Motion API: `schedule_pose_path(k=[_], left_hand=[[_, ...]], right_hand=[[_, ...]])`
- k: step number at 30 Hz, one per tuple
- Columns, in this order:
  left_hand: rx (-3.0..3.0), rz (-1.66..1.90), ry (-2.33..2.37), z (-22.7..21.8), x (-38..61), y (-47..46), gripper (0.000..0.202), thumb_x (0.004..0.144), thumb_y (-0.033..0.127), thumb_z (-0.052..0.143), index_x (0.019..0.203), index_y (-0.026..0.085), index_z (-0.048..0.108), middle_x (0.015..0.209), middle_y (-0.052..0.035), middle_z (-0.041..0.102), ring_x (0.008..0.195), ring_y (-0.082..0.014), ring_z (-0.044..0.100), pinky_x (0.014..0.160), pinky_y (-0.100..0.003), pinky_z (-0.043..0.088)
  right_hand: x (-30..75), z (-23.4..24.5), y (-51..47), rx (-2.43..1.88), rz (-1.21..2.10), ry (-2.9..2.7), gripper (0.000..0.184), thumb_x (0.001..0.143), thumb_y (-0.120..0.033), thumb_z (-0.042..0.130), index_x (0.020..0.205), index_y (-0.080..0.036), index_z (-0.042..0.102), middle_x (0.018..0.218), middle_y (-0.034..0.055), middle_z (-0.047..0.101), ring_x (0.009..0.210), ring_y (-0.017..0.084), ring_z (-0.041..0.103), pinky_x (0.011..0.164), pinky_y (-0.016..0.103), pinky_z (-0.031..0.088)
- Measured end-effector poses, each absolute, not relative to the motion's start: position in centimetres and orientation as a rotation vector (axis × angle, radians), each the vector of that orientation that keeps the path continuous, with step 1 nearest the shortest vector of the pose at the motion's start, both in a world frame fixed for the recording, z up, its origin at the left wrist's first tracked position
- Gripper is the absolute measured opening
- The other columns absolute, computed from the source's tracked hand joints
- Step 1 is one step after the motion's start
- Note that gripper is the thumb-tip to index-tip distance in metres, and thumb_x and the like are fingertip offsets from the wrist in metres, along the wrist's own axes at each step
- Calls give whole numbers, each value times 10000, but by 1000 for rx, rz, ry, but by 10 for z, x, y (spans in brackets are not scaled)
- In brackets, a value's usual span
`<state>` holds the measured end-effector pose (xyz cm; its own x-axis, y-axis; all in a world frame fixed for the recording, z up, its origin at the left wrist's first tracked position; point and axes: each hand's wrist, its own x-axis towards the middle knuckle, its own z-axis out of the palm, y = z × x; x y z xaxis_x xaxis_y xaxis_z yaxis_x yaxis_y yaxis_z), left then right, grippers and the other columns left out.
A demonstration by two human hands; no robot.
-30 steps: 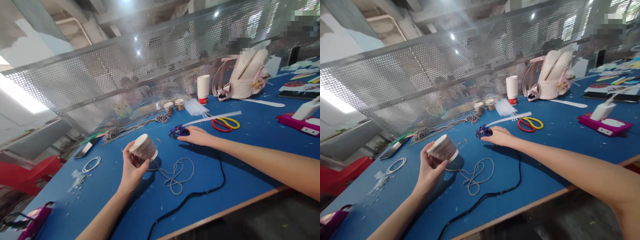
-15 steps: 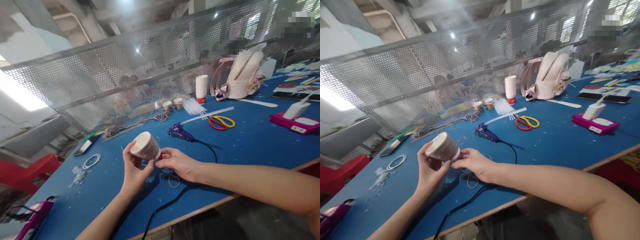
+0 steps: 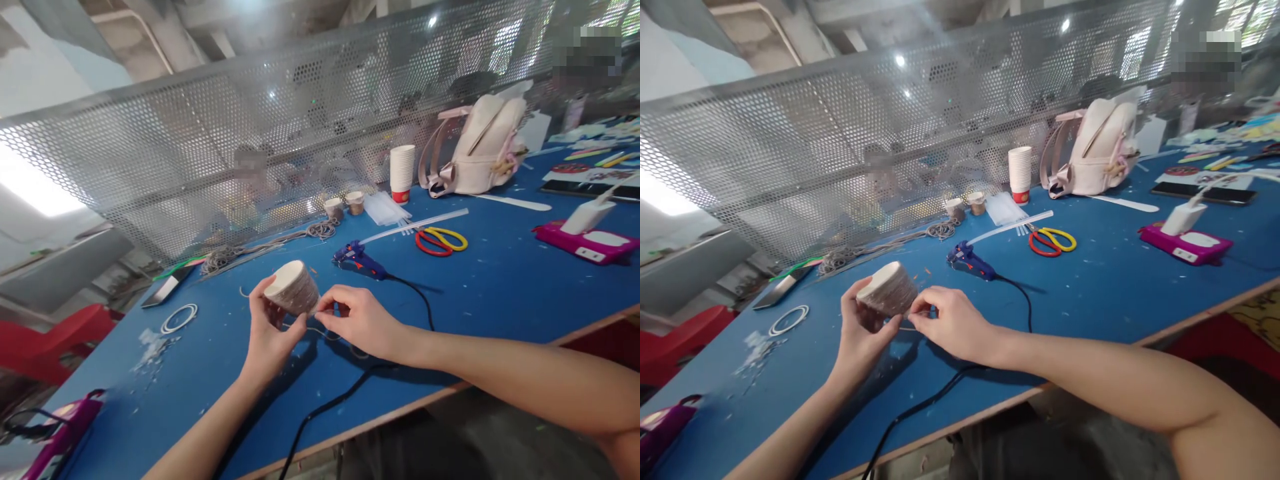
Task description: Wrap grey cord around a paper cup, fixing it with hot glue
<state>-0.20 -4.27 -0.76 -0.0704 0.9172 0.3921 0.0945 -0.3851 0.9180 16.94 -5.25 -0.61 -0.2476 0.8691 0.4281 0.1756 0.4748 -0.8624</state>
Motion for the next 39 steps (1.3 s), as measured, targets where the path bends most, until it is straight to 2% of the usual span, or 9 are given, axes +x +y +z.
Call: schedule_pose_path(k=[3,13,32,39], left_hand=[[1499,1475,1127,-5,-2,-44,662,571,182,777,1132,279,440,1096,-27,579,967,-172,634,865,-307,512],[1477,1381,1121,-2,-2,-45,641,599,203,755,1141,276,420,1075,-17,582,955,-177,632,851,-321,526],[1364,1358,949,-5,-8,-41,607,624,203,793,1139,295,485,990,16,644,928,-154,638,832,-260,513],[1292,1350,896,-3,-8,-41,636,591,212,824,1136,291,507,1000,2,667,949,-188,654,832,-292,533]], right_hand=[[170,-7,-51,-891,764,-1715,61,801,-162,633,741,-174,633,760,3,628,708,124,567,653,230,429],[169,-6,-50,-945,747,-1655,97,777,-149,651,701,-180,599,676,-20,623,637,116,555,625,231,428],[173,-7,-46,-940,703,-1643,89,796,-164,631,710,-180,613,695,-11,642,652,122,578,644,245,450],[175,-6,-44,-948,695,-1656,90,808,-156,636,721,-176,625,708,-9,650,650,118,571,636,240,443]])
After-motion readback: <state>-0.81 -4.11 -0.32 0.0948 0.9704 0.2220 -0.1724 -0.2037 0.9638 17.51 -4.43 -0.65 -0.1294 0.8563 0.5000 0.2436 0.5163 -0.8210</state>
